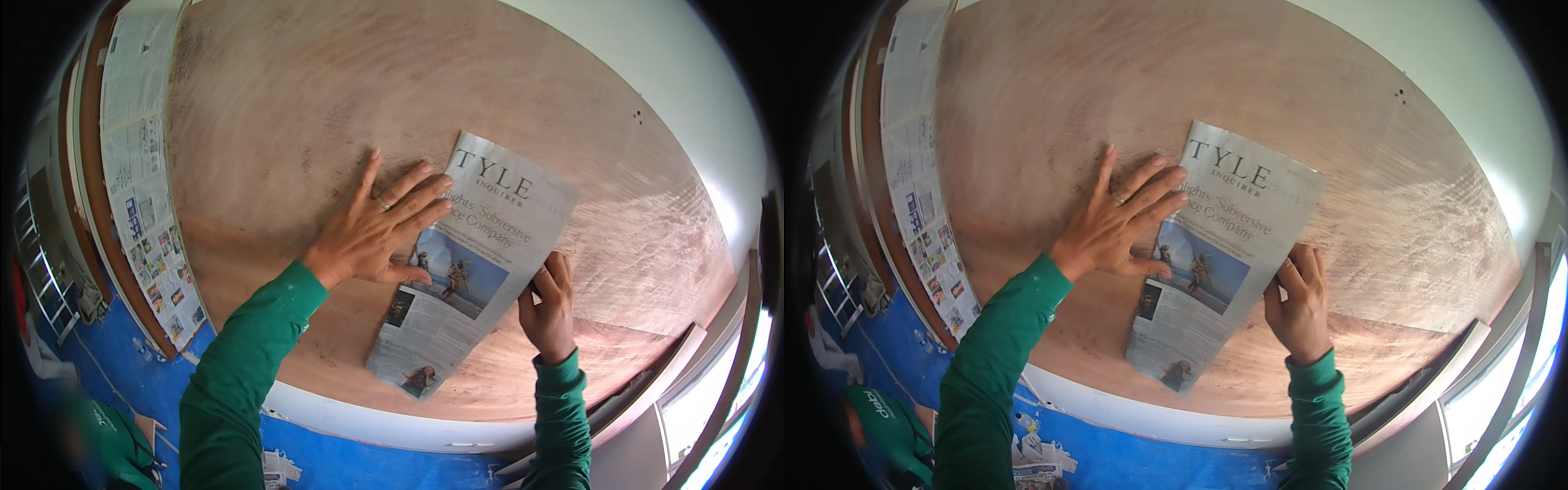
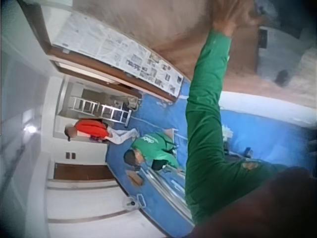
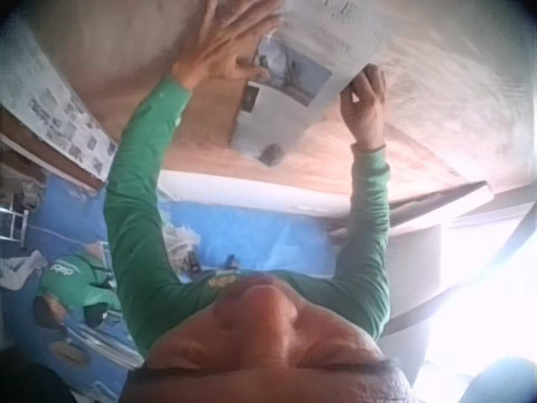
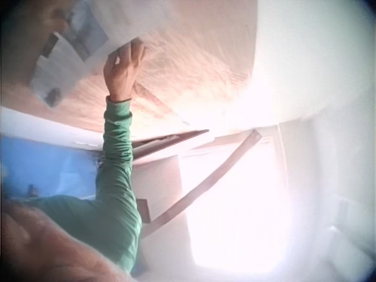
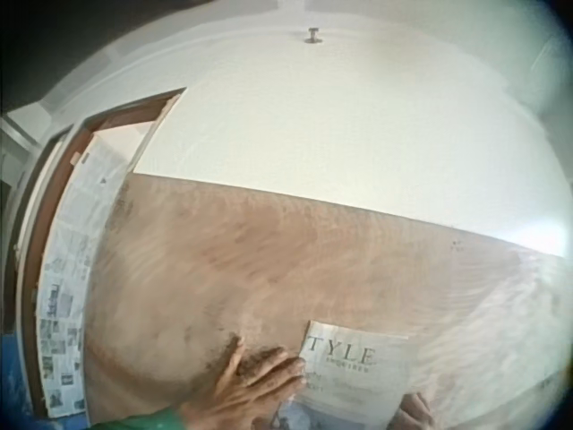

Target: The person cuts newspaper sheets into smaller pieces using a utility knife while sitting on a blue protective floor covering. They fold and trim multiple sheets, placing cut pieces on the floor.

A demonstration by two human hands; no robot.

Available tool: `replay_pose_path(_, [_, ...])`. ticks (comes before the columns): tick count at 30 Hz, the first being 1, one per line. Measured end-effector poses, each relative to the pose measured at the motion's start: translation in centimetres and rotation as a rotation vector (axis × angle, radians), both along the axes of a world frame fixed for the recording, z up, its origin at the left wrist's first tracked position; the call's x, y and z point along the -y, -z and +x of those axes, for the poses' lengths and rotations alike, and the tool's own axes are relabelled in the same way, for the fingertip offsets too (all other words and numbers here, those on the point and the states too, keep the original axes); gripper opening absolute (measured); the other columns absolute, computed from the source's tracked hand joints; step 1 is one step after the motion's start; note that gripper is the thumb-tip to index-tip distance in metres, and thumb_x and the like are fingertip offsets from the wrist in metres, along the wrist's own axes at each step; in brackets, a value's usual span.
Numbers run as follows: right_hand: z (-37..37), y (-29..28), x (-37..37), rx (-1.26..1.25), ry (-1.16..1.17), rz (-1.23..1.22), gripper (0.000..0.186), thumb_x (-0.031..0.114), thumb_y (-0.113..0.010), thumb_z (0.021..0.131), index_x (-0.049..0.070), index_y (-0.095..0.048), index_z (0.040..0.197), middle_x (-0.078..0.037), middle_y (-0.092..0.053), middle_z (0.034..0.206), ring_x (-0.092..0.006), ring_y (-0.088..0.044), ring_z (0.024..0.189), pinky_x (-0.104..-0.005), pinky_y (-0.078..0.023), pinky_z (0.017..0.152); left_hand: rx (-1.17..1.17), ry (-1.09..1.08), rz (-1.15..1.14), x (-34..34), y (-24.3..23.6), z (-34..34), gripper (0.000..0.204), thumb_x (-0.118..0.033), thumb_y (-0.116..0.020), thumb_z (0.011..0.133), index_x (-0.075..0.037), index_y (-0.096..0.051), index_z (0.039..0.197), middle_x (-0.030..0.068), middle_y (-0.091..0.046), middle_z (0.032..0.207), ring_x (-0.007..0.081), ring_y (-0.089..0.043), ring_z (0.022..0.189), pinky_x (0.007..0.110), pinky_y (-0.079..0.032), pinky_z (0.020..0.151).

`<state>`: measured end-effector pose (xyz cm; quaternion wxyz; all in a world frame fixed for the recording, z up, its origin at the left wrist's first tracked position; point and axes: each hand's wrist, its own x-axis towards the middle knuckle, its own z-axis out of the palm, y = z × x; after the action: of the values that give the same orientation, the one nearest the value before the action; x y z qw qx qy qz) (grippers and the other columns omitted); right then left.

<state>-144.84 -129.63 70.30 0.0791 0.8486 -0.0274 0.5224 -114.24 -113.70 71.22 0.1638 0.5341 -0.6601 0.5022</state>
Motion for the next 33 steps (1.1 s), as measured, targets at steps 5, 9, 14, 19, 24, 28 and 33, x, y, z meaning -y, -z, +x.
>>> replay_pose_path(5, [3.1, 3.8, -3.4, 0.146, -0.349, 0.735, 0.036, 0.003, -0.058, 0.109, -0.007, -0.066, 0.144, -0.016, -0.070, 0.127, -0.0198, -0.068, 0.098, -0.0337, -0.057, 0.079, 0.039, -0.045, -0.046, 0.0, 0.2, 0.3, 0.107, -0.095, -0.049, 0.089, -0.023, -0.048, 0.168, -0.0006, -0.027, 0.185, 0.0261, -0.018, 0.173, 0.079, -0.006, 0.135])
replay_pose_path(9, [5.3, 5.4, -5.8, 0.157, -0.852, 1.321, 0.042, 0.019, -0.052, 0.121, -0.005, -0.059, 0.154, -0.013, -0.072, 0.138, -0.0158, -0.069, 0.121, -0.0302, -0.056, 0.103, 0.045, -0.086, -0.026, -0.5, -0.2, 0.5, 0.109, -0.097, -0.039, 0.091, -0.020, -0.049, 0.168, 0.0000, -0.029, 0.185, 0.0265, -0.020, 0.173, 0.078, -0.004, 0.135])
replay_pose_path(14, [9.7, 5.4, -7.7, 0.310, -1.147, 1.354, 0.038, 0.020, -0.053, 0.121, -0.005, -0.062, 0.148, -0.011, -0.072, 0.138, -0.0153, -0.067, 0.125, -0.0301, -0.054, 0.107, -0.232, 0.214, 0.067, -2.1, -1.3, -1.3, 0.116, -0.098, -0.036, 0.094, -0.010, -0.045, 0.169, 0.0094, -0.042, 0.179, 0.0361, -0.024, 0.171, 0.076, 0.006, 0.132])
replay_pose_path(19, [15.5, 3.9, -9.6, 0.419, -1.329, 1.327, 0.041, 0.014, -0.054, 0.119, -0.001, -0.056, 0.156, -0.011, -0.068, 0.147, -0.0180, -0.066, 0.130, -0.0327, -0.054, 0.110, -0.567, 0.341, 0.050, -4.2, -1.6, -5.4, 0.125, -0.090, -0.061, 0.091, 0.005, -0.037, 0.169, 0.0277, -0.047, 0.170, 0.0441, -0.028, 0.169, 0.064, -0.010, 0.136])
replay_pose_path(24, [16.2, 3.5, -10.2, 0.329, -1.472, 1.416, 0.044, 0.015, -0.058, 0.117, -0.001, -0.054, 0.158, -0.011, -0.068, 0.148, -0.0205, -0.066, 0.134, -0.0362, -0.054, 0.115, -0.969, 0.600, 0.014, -6.2, -1.5, -7.4, 0.124, -0.060, -0.092, 0.089, 0.010, -0.029, 0.170, 0.0346, -0.046, 0.166, 0.0435, -0.040, 0.162, 0.050, -0.037, 0.130])
replay_pose_path(28, [17.2, 3.8, -11.7, 0.373, -1.398, 1.312, 0.046, 0.017, -0.060, 0.118, -0.002, -0.053, 0.159, -0.011, -0.067, 0.148, -0.0184, -0.065, 0.133, -0.0341, -0.054, 0.113, -0.825, 0.498, -0.087, -6.2, -0.4, -8.7, 0.114, -0.049, -0.091, 0.093, 0.013, -0.030, 0.167, 0.0359, -0.055, 0.157, 0.0451, -0.057, 0.146, 0.049, -0.048, 0.121])
replay_pose_path(33, [18.0, 3.1, -12.0, 0.425, -1.278, 1.395, 0.050, 0.029, -0.063, 0.118, -0.002, -0.056, 0.156, -0.005, -0.070, 0.128, -0.0111, -0.066, 0.108, -0.0289, -0.058, 0.096, -1.170, 0.550, -0.161, -7.6, -0.6, -7.3, 0.038, -0.022, -0.060, 0.117, 0.005, -0.067, 0.143, 0.0193, -0.078, 0.127, 0.0214, -0.072, 0.120, 0.036, -0.056, 0.101])
